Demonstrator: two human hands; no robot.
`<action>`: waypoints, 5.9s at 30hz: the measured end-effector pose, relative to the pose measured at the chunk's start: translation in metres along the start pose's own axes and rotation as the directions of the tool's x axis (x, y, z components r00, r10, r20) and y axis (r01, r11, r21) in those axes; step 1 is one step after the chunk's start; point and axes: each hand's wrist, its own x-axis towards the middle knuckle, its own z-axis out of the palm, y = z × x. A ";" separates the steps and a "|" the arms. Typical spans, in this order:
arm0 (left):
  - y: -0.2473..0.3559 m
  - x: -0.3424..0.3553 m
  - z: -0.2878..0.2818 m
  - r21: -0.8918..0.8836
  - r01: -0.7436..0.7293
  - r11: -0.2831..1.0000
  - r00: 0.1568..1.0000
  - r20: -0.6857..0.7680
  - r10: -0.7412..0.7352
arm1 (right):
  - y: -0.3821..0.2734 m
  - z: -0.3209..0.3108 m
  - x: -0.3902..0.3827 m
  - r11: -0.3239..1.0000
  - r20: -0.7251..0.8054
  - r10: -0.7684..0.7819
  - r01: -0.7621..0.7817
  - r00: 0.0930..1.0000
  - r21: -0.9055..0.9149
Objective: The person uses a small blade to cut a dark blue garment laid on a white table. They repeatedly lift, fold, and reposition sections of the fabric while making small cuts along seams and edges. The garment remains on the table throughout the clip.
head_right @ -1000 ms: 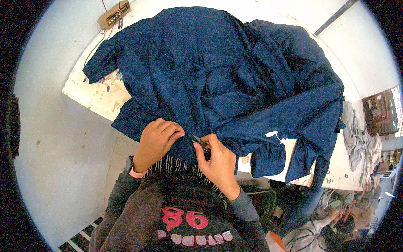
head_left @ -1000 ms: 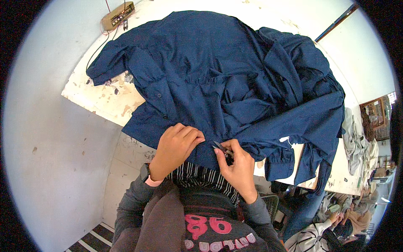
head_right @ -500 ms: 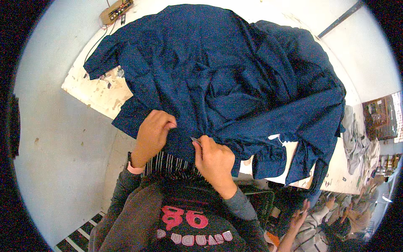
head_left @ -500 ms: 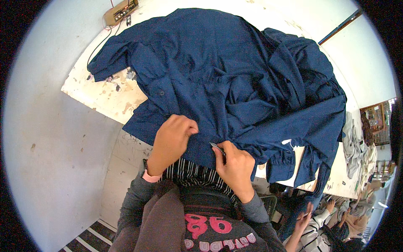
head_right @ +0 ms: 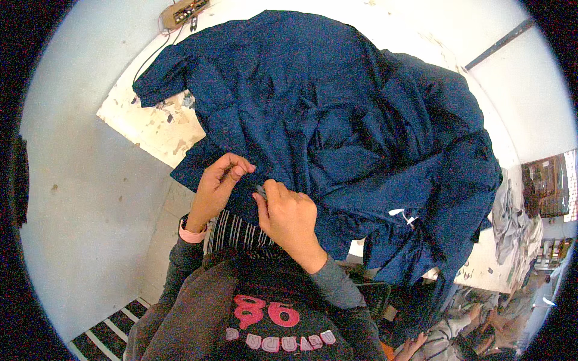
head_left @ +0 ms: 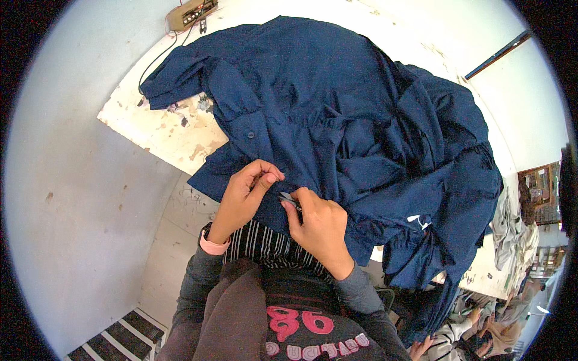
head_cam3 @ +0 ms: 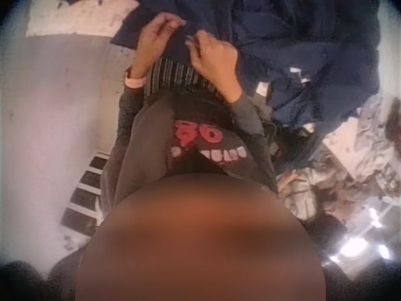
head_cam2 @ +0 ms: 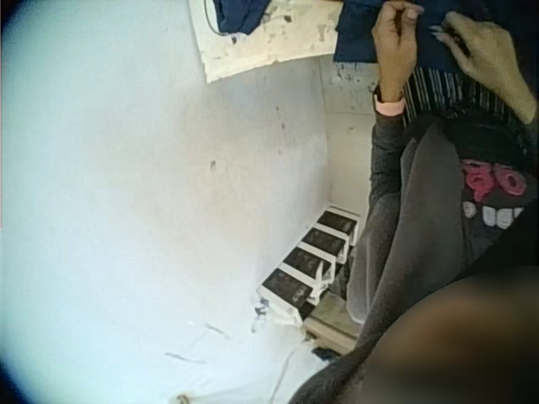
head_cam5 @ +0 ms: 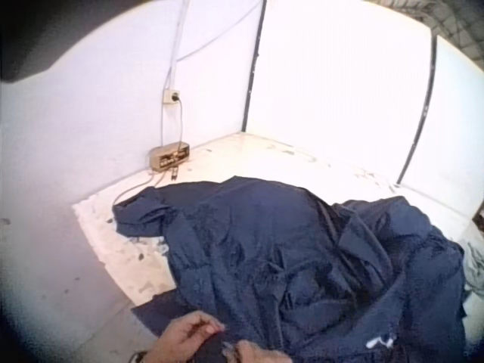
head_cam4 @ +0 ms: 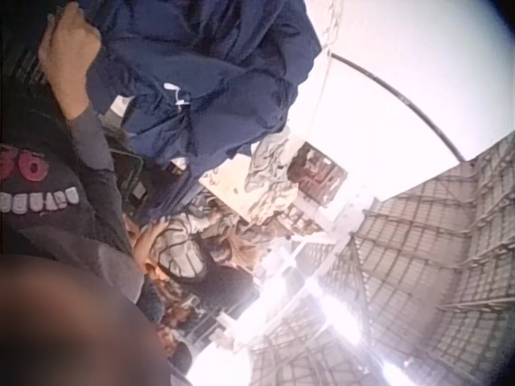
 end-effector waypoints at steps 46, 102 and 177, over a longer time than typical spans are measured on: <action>0.000 -0.085 -0.114 0.648 0.268 0.713 0.680 -0.651 0.337 | 0.020 0.002 -0.010 0.908 0.029 0.164 -0.163 0.986 0.387; -0.001 -0.094 -0.076 0.249 0.197 0.948 0.639 -0.766 0.068 | -0.031 0.031 0.009 0.794 -0.012 0.122 -0.090 0.993 0.601; 0.005 -0.096 0.032 -0.857 0.227 0.463 0.896 -0.002 -0.444 | 0.000 -0.039 0.063 0.989 -0.050 -0.144 0.146 0.988 0.033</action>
